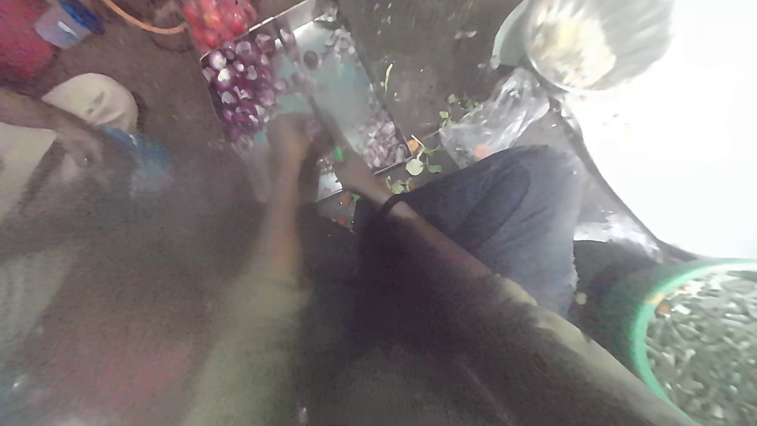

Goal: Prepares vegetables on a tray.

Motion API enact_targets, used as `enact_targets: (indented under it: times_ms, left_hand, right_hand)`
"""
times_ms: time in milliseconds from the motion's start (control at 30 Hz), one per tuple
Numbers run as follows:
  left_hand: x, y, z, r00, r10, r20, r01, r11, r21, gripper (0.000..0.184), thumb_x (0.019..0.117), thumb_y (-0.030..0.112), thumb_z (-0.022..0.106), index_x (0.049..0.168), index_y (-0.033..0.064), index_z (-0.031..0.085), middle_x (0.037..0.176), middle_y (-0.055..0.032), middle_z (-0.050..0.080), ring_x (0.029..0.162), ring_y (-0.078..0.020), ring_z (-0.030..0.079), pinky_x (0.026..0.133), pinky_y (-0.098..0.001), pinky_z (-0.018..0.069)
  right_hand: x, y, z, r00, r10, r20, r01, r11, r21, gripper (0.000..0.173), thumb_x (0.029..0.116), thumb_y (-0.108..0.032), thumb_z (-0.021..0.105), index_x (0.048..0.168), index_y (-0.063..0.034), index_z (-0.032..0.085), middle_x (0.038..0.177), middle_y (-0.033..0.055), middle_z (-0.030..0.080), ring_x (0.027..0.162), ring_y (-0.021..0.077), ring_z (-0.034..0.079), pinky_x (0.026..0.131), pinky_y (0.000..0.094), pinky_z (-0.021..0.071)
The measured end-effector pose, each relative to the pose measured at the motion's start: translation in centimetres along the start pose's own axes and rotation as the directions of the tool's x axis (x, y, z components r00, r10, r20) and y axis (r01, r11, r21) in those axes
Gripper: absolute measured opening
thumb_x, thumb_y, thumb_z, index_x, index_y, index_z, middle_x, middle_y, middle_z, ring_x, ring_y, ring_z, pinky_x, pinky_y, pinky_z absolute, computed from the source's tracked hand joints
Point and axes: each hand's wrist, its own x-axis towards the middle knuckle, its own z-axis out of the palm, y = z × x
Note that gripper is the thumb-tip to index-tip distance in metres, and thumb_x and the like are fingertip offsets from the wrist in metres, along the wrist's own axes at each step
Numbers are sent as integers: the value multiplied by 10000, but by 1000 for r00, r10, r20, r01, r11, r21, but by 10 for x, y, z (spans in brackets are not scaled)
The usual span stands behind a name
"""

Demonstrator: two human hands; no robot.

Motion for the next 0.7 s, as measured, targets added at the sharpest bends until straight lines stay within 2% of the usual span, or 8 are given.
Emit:
enact_targets:
  times_ms: [100, 200, 333, 400, 433, 500, 600, 700]
  left_hand:
    - [3, -6, 5, 1000, -26, 6, 26, 998, -53, 334, 900, 89, 714, 1227, 144, 756, 1208, -133, 739, 1156, -318, 689, 1047, -560, 510]
    - [5, -5, 6, 999, -39, 22, 40, 997, -69, 341, 884, 165, 749, 1225, 151, 764, 1235, -120, 732, 1209, -311, 663, 1083, -554, 485]
    - [5, -6, 7, 1000, 12, -2, -13, 999, -49, 292, 895, 195, 757, 1167, 91, 778, 1193, -161, 737, 1188, -348, 665, 1077, -568, 478]
    - [6, -8, 7, 1000, 11, -5, -11, 999, -41, 256, 919, 169, 724, 1151, 71, 777, 1182, -180, 735, 1176, -364, 668, 1074, -573, 480]
    - [7, -8, 6, 1000, 7, 4, -7, 999, -40, 245, 932, 143, 700, 1152, 66, 774, 1190, -190, 730, 1185, -374, 662, 1080, -576, 472]
    - [10, -9, 7, 1000, 0, 10, 0, 999, -33, 247, 916, 105, 684, 1141, 97, 783, 1186, -172, 735, 1181, -362, 667, 1070, -574, 481]
    - [12, -9, 4, 999, -35, 41, 37, 998, -55, 251, 906, 110, 707, 1145, 105, 784, 1159, -161, 747, 1145, -350, 686, 1041, -581, 500]
    - [11, -4, 0, 994, -89, 58, 92, 995, -49, 250, 937, 149, 698, 1169, 105, 778, 1178, -174, 740, 1162, -364, 678, 1050, -592, 486]
  right_hand:
    - [8, -2, -1, 1000, 11, 7, -11, 1000, -24, 480, 1087, -332, 514, 1433, -1, 478, 1121, 240, 675, 936, 367, 705, 842, 565, 568]
    - [10, 0, -1, 1000, 15, 18, -15, 1000, -17, 460, 1071, -316, 536, 1409, -6, 496, 1063, 223, 674, 884, 346, 697, 806, 553, 569]
    - [9, 3, -3, 997, 42, 58, -46, 997, 58, 430, 1090, -343, 517, 1351, -1, 528, 975, 188, 659, 767, 284, 672, 720, 489, 575]
    - [9, 4, -4, 994, 29, 103, -43, 990, 135, 395, 1111, -336, 476, 1295, 10, 519, 845, 121, 598, 608, 191, 609, 581, 373, 562]
    - [9, 4, -6, 992, 20, 126, -44, 981, 190, 390, 1118, -328, 463, 1298, 15, 510, 815, 102, 573, 581, 170, 576, 562, 347, 541]
    - [6, 0, -12, 988, 17, 155, -51, 975, 217, 360, 1124, -314, 447, 1278, 3, 522, 798, 72, 555, 582, 137, 546, 566, 312, 513]
    - [6, -10, -19, 978, -21, 207, -29, 972, 234, 372, 1135, -294, 408, 1331, -2, 528, 843, 76, 573, 603, 119, 528, 564, 288, 489]
    - [14, -21, -25, 963, -36, 267, -35, 966, 257, 345, 1141, -266, 388, 1331, -1, 503, 778, 56, 543, 544, 102, 510, 522, 260, 479]
